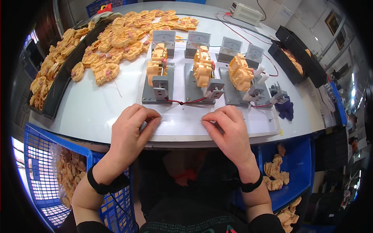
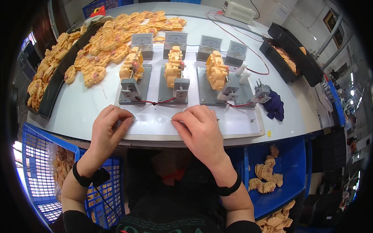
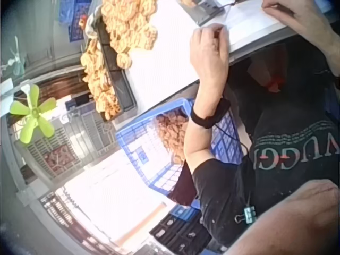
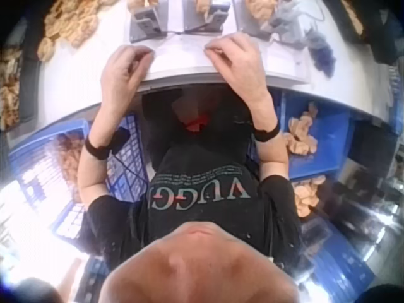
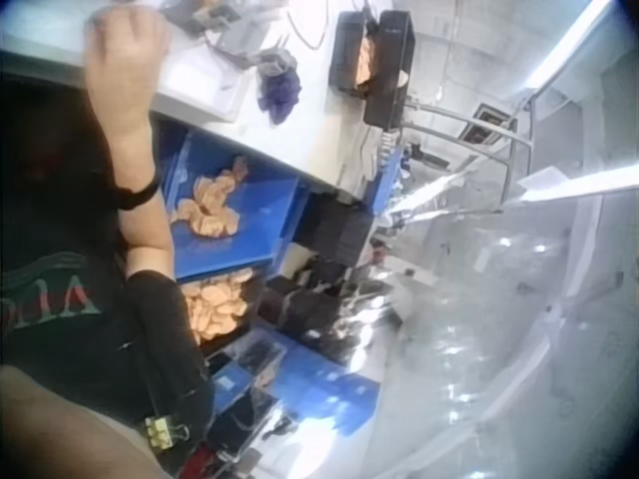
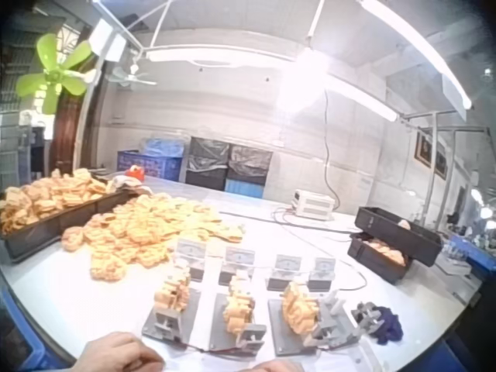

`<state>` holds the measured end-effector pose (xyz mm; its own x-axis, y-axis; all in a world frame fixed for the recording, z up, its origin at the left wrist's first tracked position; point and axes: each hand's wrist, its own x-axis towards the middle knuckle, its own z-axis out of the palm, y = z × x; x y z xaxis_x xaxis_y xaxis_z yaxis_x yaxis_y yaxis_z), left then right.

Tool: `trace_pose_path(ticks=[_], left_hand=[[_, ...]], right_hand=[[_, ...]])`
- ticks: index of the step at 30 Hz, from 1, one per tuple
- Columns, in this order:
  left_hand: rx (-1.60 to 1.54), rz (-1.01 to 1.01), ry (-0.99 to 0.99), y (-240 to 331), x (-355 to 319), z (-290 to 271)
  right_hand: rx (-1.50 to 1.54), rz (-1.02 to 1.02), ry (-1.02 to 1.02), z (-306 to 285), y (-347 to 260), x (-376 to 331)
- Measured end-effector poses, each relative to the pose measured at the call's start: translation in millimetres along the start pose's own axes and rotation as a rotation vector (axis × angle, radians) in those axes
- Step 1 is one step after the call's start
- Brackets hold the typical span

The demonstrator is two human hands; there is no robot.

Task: Testing and sorting plastic components using a multi-station electrical test jig in a factory environment.

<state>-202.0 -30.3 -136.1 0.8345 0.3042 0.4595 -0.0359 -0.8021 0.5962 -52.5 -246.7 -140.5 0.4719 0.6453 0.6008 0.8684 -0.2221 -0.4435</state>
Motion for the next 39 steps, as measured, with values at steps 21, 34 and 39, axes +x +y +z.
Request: trace_pose_path(ticks=[21, 34, 39], left_hand=[[0.007, -0.063, -0.021, 5, 7, -3], [0.024, -0.065, -0.014, 3, 6, -1], [0.028, -0.075, -0.022, 4, 6, -1]], right_hand=[[-0.094, 0.174, 0.198, -82, 27, -17], [-0.046, 0.274, -0.079, -72, 45, -24], [-0.029, 0.291, -0.129, -73, 48, -24]])
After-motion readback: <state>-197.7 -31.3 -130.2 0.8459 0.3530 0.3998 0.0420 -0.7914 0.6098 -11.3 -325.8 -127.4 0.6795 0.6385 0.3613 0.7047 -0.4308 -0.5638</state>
